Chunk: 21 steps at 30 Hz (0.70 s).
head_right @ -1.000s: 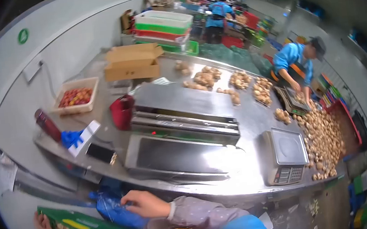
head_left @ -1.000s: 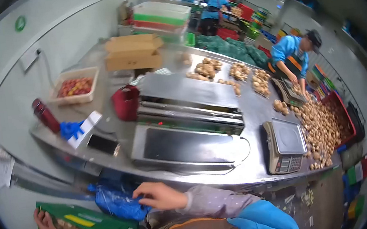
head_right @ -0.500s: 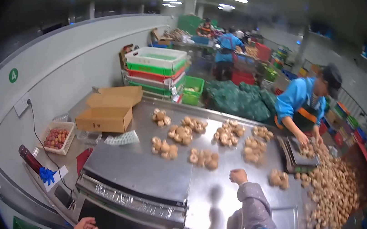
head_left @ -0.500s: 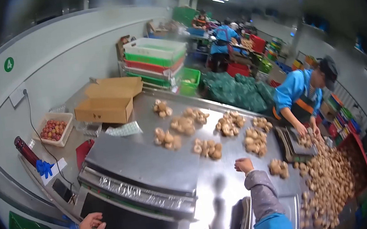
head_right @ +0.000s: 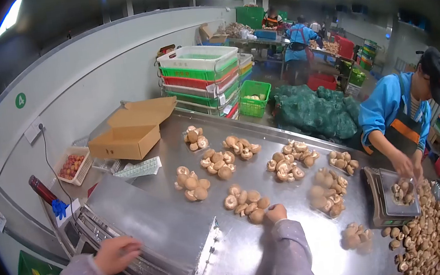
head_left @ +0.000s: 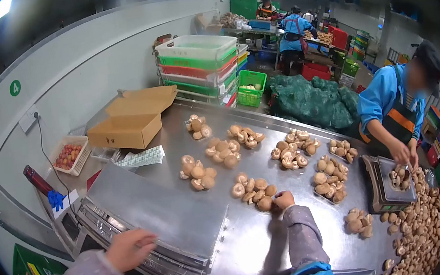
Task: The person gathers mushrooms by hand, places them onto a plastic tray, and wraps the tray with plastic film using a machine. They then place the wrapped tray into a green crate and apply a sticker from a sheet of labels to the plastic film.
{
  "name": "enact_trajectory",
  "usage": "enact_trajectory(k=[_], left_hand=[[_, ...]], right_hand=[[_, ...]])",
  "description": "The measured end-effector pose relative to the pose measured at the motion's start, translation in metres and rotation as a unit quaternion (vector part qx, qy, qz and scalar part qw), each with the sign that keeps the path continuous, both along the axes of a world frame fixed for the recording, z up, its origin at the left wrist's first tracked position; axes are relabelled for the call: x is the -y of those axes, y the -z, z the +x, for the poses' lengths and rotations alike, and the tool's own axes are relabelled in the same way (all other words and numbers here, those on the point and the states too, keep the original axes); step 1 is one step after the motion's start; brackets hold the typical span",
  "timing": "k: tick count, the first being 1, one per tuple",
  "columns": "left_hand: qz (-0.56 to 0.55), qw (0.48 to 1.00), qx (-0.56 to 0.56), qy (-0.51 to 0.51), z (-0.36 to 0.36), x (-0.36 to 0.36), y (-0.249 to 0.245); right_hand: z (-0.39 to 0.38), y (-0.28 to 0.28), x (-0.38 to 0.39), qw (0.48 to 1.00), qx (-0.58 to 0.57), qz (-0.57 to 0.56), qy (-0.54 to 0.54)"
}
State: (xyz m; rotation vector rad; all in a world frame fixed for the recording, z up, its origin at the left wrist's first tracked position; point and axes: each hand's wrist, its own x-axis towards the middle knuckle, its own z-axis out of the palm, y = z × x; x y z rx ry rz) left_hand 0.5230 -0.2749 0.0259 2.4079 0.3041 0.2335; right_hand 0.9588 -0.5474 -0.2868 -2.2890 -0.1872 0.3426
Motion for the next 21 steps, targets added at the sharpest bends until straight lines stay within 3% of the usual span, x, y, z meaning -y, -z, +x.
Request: enact_trajectory(k=[2, 3, 4, 6, 7, 9, 11, 15, 16, 17, 21], left_hand=[[-0.057, 0.993, -0.036, 0.097, 0.063, 0.033, 0.004], [-0.127, 0.985, 0.013, 0.113, 0.093, 0.055, 0.024], [-0.22, 0.964, -0.051, 0.141, 0.125, 0.076, 0.04], [-0.249, 0.946, -0.129, 0.164, 0.175, 0.123, 0.071], [-0.214, 0.95, -0.174, 0.144, 0.198, 0.144, 0.097], [-0.196, 0.959, -0.164, 0.118, 0.219, 0.179, 0.129], [-0.119, 0.929, -0.345, -0.055, 0.229, 0.204, 0.141], [-0.118, 0.941, -0.315, -0.032, 0.225, 0.208, 0.188], [-0.111, 0.938, -0.327, -0.014, 0.227, 0.205, 0.19], [-0.11, 0.938, -0.33, -0.009, 0.228, 0.204, 0.186], [-0.192, 0.968, -0.155, 0.054, 0.227, 0.178, 0.151]], right_hand=[[-0.025, -0.03, 0.024, 0.998, 0.004, -0.058, -0.018], [-0.036, -0.04, 0.04, 0.997, -0.005, -0.066, -0.035], [-0.042, -0.048, 0.06, 0.996, -0.012, -0.074, -0.051], [-0.063, -0.077, 0.093, 0.991, -0.096, -0.07, -0.067], [-0.066, -0.075, 0.113, 0.981, -0.169, -0.062, -0.076], [-0.083, -0.081, 0.14, 0.978, -0.116, -0.124, -0.124], [-0.098, -0.084, 0.156, 0.967, -0.118, -0.165, -0.154], [-0.108, -0.062, 0.173, 0.976, -0.175, -0.013, -0.131], [-0.109, -0.061, 0.177, 0.977, -0.15, -0.029, -0.149], [-0.113, -0.086, 0.174, 0.967, -0.225, 0.014, -0.115], [-0.123, -0.189, 0.161, 0.975, -0.175, 0.052, -0.128]])
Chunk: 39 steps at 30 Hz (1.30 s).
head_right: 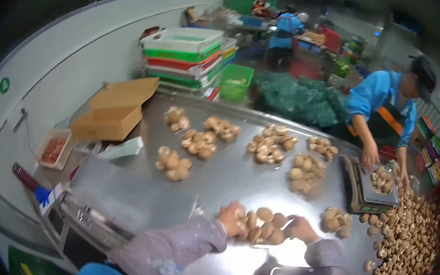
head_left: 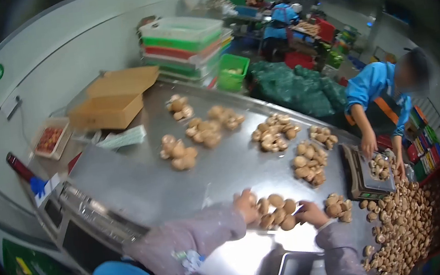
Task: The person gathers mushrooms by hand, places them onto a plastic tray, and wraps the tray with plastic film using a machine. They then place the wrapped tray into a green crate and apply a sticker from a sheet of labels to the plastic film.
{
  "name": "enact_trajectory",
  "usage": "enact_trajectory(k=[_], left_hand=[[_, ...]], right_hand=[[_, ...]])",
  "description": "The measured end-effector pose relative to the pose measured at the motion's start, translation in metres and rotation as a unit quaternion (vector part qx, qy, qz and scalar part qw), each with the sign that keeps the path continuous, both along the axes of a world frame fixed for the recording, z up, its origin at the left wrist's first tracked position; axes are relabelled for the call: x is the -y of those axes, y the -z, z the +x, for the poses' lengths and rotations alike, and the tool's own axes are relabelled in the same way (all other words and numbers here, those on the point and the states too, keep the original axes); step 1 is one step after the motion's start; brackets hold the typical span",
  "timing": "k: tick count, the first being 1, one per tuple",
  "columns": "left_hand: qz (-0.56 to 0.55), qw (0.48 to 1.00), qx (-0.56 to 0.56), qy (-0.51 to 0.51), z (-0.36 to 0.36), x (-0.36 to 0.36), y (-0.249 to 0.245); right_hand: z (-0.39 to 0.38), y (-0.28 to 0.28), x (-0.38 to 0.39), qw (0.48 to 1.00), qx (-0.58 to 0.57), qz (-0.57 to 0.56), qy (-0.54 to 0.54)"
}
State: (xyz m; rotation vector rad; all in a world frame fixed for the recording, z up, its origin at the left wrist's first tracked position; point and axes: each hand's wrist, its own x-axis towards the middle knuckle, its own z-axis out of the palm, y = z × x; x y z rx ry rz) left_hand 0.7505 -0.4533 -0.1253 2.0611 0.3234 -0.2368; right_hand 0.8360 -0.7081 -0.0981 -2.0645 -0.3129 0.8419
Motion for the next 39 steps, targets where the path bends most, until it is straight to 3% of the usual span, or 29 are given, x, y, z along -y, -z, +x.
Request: enact_trajectory(k=[5, 7, 9, 12, 15, 18, 20, 21, 23, 25, 26, 28, 29, 31, 32, 34, 35, 36, 37, 38, 39], left_hand=[[0.026, 0.992, 0.124, 0.005, -0.057, -0.118, -0.107], [0.066, 0.983, 0.17, 0.016, -0.088, -0.181, -0.126], [0.04, 0.992, 0.117, 0.029, -0.117, -0.243, -0.138], [0.061, 0.992, 0.098, 0.044, -0.147, -0.315, -0.116], [0.1, 0.987, 0.107, 0.058, -0.158, -0.354, -0.082], [0.105, 0.988, 0.097, 0.055, -0.164, -0.365, -0.058], [0.016, 0.995, 0.082, 0.055, -0.165, -0.366, -0.052], [0.031, 0.998, 0.03, 0.04, -0.183, -0.37, -0.082], [0.187, 0.951, 0.21, 0.125, -0.216, -0.414, -0.082], [0.391, 0.835, 0.231, 0.309, -0.261, -0.45, -0.109], [0.39, 0.837, 0.23, 0.307, -0.269, -0.447, -0.116], [0.467, 0.772, 0.246, 0.354, -0.29, -0.434, -0.119], [0.47, 0.772, 0.245, 0.352, -0.289, -0.428, -0.11], [0.44, 0.797, 0.249, 0.331, -0.277, -0.42, -0.085], [0.437, 0.798, 0.247, 0.333, -0.279, -0.418, -0.083], [0.365, 0.88, 0.148, 0.265, -0.286, -0.413, -0.085], [0.367, 0.873, 0.136, 0.292, -0.296, -0.417, -0.099], [0.368, 0.873, 0.136, 0.291, -0.304, -0.422, -0.113], [0.143, 0.965, -0.016, 0.219, -0.312, -0.427, -0.127], [-0.093, 0.974, -0.163, 0.127, -0.317, -0.431, -0.142], [-0.159, 0.976, -0.086, 0.118, -0.319, -0.437, -0.168]], right_hand=[[-0.049, -0.113, -0.109, 0.996, 0.031, 0.084, -0.021], [-0.073, -0.125, -0.17, 0.995, 0.029, 0.081, -0.051], [-0.096, -0.118, -0.227, 0.993, -0.003, 0.1, -0.059], [-0.13, -0.08, -0.302, 0.99, -0.066, 0.124, -0.03], [-0.15, -0.038, -0.343, 0.995, -0.024, 0.099, -0.013], [-0.156, -0.042, -0.349, 0.999, 0.0, 0.053, -0.004], [-0.162, -0.063, -0.33, 0.997, -0.056, 0.027, 0.036], [-0.165, -0.07, -0.31, 0.989, 0.114, -0.08, -0.059], [-0.191, -0.105, -0.267, 0.91, 0.321, -0.137, -0.222], [-0.223, -0.117, -0.237, 0.865, 0.389, -0.121, -0.292], [-0.241, -0.117, -0.244, 0.81, 0.479, -0.131, -0.312], [-0.255, -0.103, -0.264, 0.821, 0.47, -0.101, -0.309], [-0.255, -0.09, -0.27, 0.82, 0.472, -0.099, -0.309], [-0.254, -0.057, -0.275, 0.873, 0.441, -0.015, -0.207], [-0.254, -0.048, -0.271, 0.875, 0.437, -0.016, -0.207], [-0.255, -0.036, -0.255, 0.963, 0.252, 0.03, -0.088], [-0.264, -0.049, -0.246, 0.991, 0.096, 0.09, -0.023], [-0.27, -0.061, -0.237, 0.99, 0.036, 0.138, -0.009], [-0.271, -0.077, -0.231, 0.983, -0.024, 0.185, 0.001], [-0.273, -0.102, -0.23, 0.979, -0.023, 0.201, 0.024], [-0.271, -0.123, -0.229, 0.958, -0.045, 0.27, 0.088]])
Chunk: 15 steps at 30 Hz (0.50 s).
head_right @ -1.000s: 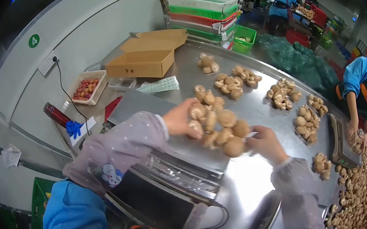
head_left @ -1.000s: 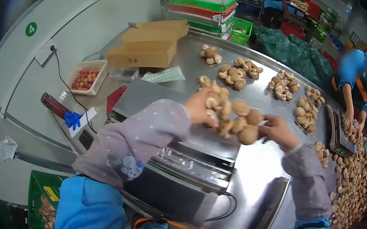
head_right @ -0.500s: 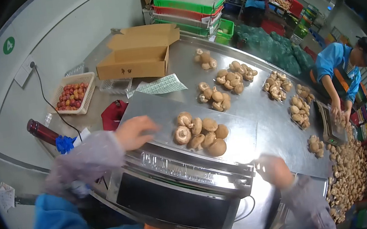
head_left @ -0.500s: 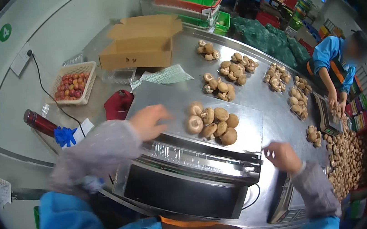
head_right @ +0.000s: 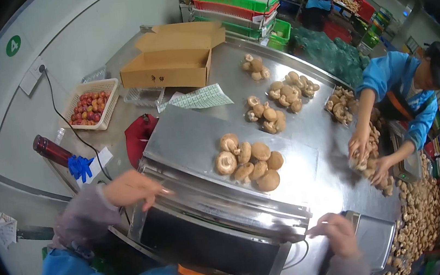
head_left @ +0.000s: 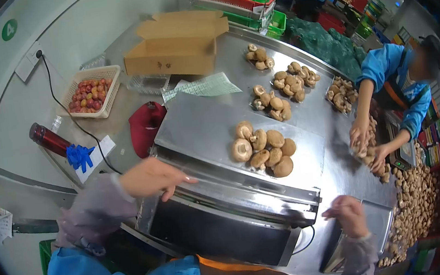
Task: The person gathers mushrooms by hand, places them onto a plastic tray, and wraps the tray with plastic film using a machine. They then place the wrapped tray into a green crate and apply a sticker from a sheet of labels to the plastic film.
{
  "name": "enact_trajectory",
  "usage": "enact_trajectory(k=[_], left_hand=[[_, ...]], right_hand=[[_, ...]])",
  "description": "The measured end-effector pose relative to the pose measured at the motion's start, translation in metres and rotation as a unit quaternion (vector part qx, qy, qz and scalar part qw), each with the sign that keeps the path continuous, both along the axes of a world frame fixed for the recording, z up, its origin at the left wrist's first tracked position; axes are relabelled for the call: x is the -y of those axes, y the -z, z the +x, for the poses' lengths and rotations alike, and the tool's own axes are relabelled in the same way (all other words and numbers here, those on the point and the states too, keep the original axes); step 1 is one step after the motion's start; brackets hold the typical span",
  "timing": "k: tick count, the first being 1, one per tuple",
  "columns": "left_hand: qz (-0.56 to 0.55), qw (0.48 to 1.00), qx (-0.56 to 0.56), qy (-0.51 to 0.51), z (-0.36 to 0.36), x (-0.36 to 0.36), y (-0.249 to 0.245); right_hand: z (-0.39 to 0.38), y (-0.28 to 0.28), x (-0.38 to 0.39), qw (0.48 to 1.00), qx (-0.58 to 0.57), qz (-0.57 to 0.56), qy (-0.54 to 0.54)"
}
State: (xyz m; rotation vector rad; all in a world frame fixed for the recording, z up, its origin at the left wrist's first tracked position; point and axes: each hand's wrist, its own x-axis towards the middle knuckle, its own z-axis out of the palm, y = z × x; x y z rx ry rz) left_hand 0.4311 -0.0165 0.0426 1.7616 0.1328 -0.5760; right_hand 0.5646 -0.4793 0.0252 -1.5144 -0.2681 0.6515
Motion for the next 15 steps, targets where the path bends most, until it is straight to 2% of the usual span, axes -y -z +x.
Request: enact_trajectory(k=[1, 2, 3, 4, 5, 6, 7, 8, 9, 10, 11, 12, 13, 14, 15], left_hand=[[-0.072, 0.995, 0.067, -0.026, 0.005, -0.008, -0.019], [-0.189, 0.972, 0.124, -0.066, 0.021, -0.01, -0.024], [-0.304, 0.93, 0.179, -0.106, 0.042, -0.006, -0.03], [-0.323, 0.906, 0.186, -0.198, 0.075, 0.002, -0.031], [-0.34, 0.874, 0.198, -0.285, 0.11, 0.013, -0.019], [-0.043, 0.928, 0.276, -0.246, 0.145, 0.017, 0.024], [0.258, 0.888, 0.328, -0.192, 0.186, 0.014, 0.079], [0.321, 0.893, 0.294, -0.116, 0.21, 0.023, 0.138], [0.343, 0.876, 0.326, -0.091, 0.207, 0.034, 0.158], [0.365, 0.856, 0.359, -0.069, 0.204, 0.046, 0.177], [0.34, 0.82, 0.451, -0.091, 0.187, 0.05, 0.169], [0.338, 0.821, 0.451, -0.089, 0.182, 0.051, 0.155], [0.288, 0.886, 0.351, -0.093, 0.175, 0.055, 0.142], [0.235, 0.936, 0.245, -0.095, 0.169, 0.058, 0.132], [0.235, 0.936, 0.247, -0.092, 0.166, 0.058, 0.125]], right_hand=[[0.011, -0.01, 0.005, 0.996, 0.058, 0.068, 0.027], [0.028, -0.029, -0.003, 0.978, 0.114, 0.174, -0.018], [0.046, -0.047, -0.019, 0.966, 0.108, 0.234, 0.0], [0.064, -0.041, -0.036, 0.942, 0.037, 0.285, 0.171], [0.111, 0.0, -0.053, 0.961, 0.169, 0.175, 0.131], [0.127, 0.014, -0.079, 0.936, 0.339, 0.025, 0.09], [0.143, 0.029, -0.105, 0.855, 0.5, -0.111, 0.081], [0.165, 0.075, -0.102, 0.865, 0.452, -0.216, -0.014], [0.147, 0.089, -0.115, 0.814, 0.488, -0.297, -0.106], [0.148, 0.104, -0.12, 0.865, 0.446, -0.205, -0.106], [0.141, 0.091, -0.122, 0.879, 0.41, -0.21, -0.122], [0.14, 0.091, -0.118, 0.909, 0.329, -0.216, -0.137], [0.136, 0.087, -0.115, 0.91, 0.326, -0.219, -0.137], [0.132, 0.081, -0.114, 0.963, 0.126, -0.199, -0.129], [0.129, 0.077, -0.115, 0.976, -0.077, -0.168, -0.113]])
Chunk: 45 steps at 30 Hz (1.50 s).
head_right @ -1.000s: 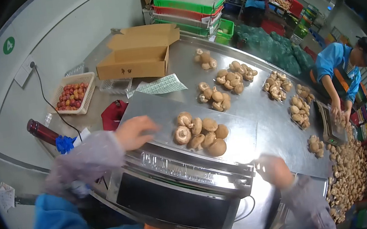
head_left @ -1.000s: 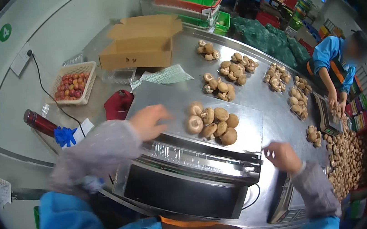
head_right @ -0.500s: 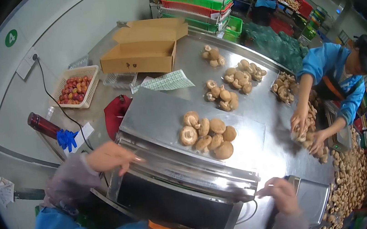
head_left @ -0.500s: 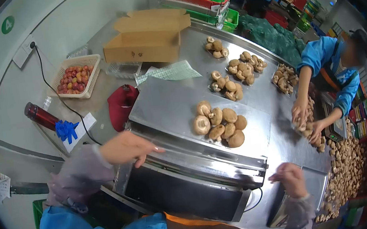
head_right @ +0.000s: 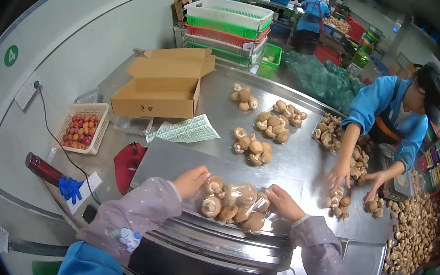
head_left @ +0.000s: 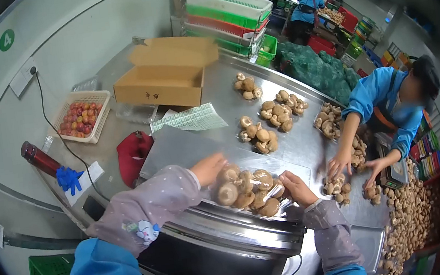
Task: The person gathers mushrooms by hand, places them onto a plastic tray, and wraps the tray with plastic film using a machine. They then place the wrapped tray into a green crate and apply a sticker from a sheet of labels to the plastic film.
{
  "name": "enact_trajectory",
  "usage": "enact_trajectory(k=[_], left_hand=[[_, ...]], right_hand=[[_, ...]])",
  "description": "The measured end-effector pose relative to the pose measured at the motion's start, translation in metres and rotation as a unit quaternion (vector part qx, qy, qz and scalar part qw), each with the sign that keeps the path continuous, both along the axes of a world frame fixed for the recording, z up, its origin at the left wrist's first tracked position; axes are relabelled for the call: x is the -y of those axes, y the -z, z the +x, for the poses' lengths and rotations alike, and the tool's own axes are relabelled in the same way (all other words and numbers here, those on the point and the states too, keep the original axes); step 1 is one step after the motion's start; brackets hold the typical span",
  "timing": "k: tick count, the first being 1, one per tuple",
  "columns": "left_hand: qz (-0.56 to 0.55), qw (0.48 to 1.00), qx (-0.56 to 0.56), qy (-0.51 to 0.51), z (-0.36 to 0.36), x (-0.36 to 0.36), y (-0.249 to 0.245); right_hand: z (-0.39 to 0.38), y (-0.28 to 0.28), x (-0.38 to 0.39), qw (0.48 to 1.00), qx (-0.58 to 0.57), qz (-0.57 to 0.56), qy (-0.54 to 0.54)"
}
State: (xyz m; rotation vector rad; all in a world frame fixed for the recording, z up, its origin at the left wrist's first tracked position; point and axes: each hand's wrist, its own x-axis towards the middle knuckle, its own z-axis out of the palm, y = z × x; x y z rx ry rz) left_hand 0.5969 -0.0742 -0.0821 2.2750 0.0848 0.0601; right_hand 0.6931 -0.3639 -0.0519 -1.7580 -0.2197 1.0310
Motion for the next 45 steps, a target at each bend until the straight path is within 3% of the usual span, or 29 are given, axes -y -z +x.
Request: enact_trajectory(k=[2, 3, 4, 6, 7, 8, 9, 10, 11, 12, 14, 15, 18, 20, 22, 24, 28, 30, 32, 33, 34, 37, 38, 39, 40, 41, 42, 43, 45], left_hand=[[-0.2, 0.923, -0.327, -0.028, 0.001, -0.003, -0.02], [-0.273, 0.888, -0.365, -0.053, -0.005, 0.003, -0.03], [-0.344, 0.847, -0.399, -0.076, -0.017, 0.01, -0.036], [-0.312, 0.86, -0.404, -0.017, -0.049, 0.011, -0.017], [-0.214, 0.884, -0.413, 0.045, -0.064, 0.009, -0.001], [-0.231, 0.873, -0.429, 0.022, -0.087, 0.017, -0.012], [-0.246, 0.861, -0.444, -0.001, -0.11, 0.025, -0.023], [-0.244, 0.894, -0.376, 0.025, -0.139, 0.029, 0.026], [-0.143, 0.907, -0.395, 0.031, -0.162, 0.035, 0.012], [-0.119, 0.89, -0.44, 0.009, -0.179, 0.043, 0.004], [0.048, 0.946, -0.322, -0.006, -0.2, 0.052, 0.036], [0.096, 0.952, -0.287, -0.043, -0.207, 0.056, 0.046], [0.16, 0.954, -0.251, -0.033, -0.222, 0.058, 0.07], [0.05, 0.971, -0.23, -0.042, -0.229, 0.054, 0.023], [0.02, 0.985, -0.102, -0.137, -0.238, 0.062, 0.02], [-0.018, 0.98, -0.016, -0.196, -0.238, 0.074, 0.024], [-0.034, 0.958, -0.027, -0.283, -0.24, 0.087, 0.021], [-0.004, 0.949, -0.052, -0.31, -0.254, 0.088, 0.018], [0.159, 0.946, -0.09, -0.269, -0.276, 0.081, 0.008], [0.199, 0.951, -0.066, -0.229, -0.287, 0.071, 0.015], [0.2, 0.95, -0.071, -0.231, -0.287, 0.07, 0.024], [0.322, 0.921, 0.133, -0.173, -0.254, 0.07, 0.053], [0.281, 0.941, 0.104, -0.155, -0.244, 0.071, 0.054], [0.217, 0.95, 0.144, -0.175, -0.238, 0.075, 0.049], [0.169, 0.973, 0.034, -0.156, -0.237, 0.079, 0.026], [0.002, 0.99, 0.024, -0.14, -0.238, 0.088, 0.027], [-0.23, 0.964, 0.135, 0.01, -0.239, 0.104, 0.031], [-0.464, 0.85, 0.162, 0.19, -0.24, 0.121, 0.035], [-0.588, 0.793, -0.012, 0.161, -0.264, 0.142, -0.022]], right_hand=[[-0.012, -0.009, -0.004, 0.992, -0.113, 0.048, 0.015], [-0.012, 0.005, 0.0, 0.989, -0.134, -0.051, 0.027], [-0.031, -0.01, -0.002, 0.987, -0.134, -0.082, 0.026], [-0.067, -0.045, 0.0, 0.966, -0.194, -0.166, 0.029], [-0.073, 0.006, 0.03, 0.989, -0.057, -0.102, -0.094], [-0.104, -0.05, 0.007, 0.974, -0.151, -0.164, -0.03], [-0.114, -0.018, 0.026, 0.983, -0.133, -0.109, -0.072], [-0.135, 0.029, 0.055, 0.985, -0.117, -0.055, -0.113], [-0.159, 0.055, 0.073, 0.965, 0.122, -0.032, -0.231], [-0.177, 0.071, 0.078, 0.875, 0.351, -0.008, -0.334], [-0.2, 0.051, 0.041, 0.867, 0.206, -0.307, -0.334], [-0.199, 0.118, 0.071, 0.798, 0.413, -0.236, -0.369], [-0.205, 0.128, 0.086, 0.81, 0.479, -0.156, -0.3], [-0.227, 0.085, 0.08, 0.931, 0.328, -0.097, -0.125], [-0.244, 0.062, 0.075, 0.973, 0.207, -0.075, 0.069], [-0.256, 0.049, 0.067, 0.952, 0.248, -0.083, 0.159], [-0.277, 0.045, 0.043, 0.897, -0.05, 0.101, 0.428], [-0.282, 0.051, 0.061, 0.884, -0.136, 0.111, 0.433], [-0.282, 0.066, 0.084, 0.93, -0.018, 0.034, 0.366], [-0.279, 0.073, 0.085, 0.916, 0.258, -0.092, 0.292], [-0.277, 0.076, 0.08, 0.814, 0.509, -0.208, 0.187], [-0.269, 0.076, 0.045, 0.757, 0.599, -0.231, 0.12], [-0.271, 0.069, 0.034, 0.776, 0.588, -0.22, 0.057], [-0.263, 0.101, 0.037, 0.868, 0.479, -0.085, 0.101], [-0.255, 0.133, 0.04, 0.92, 0.355, 0.051, 0.161], [-0.26, 0.114, 0.034, 0.953, 0.276, 0.063, 0.107], [-0.271, 0.076, 0.027, 0.963, 0.265, 0.038, 0.004], [-0.281, 0.044, 0.03, 0.972, 0.218, 0.031, -0.08], [-0.292, -0.013, 0.04, 0.964, 0.114, 0.048, -0.235]])
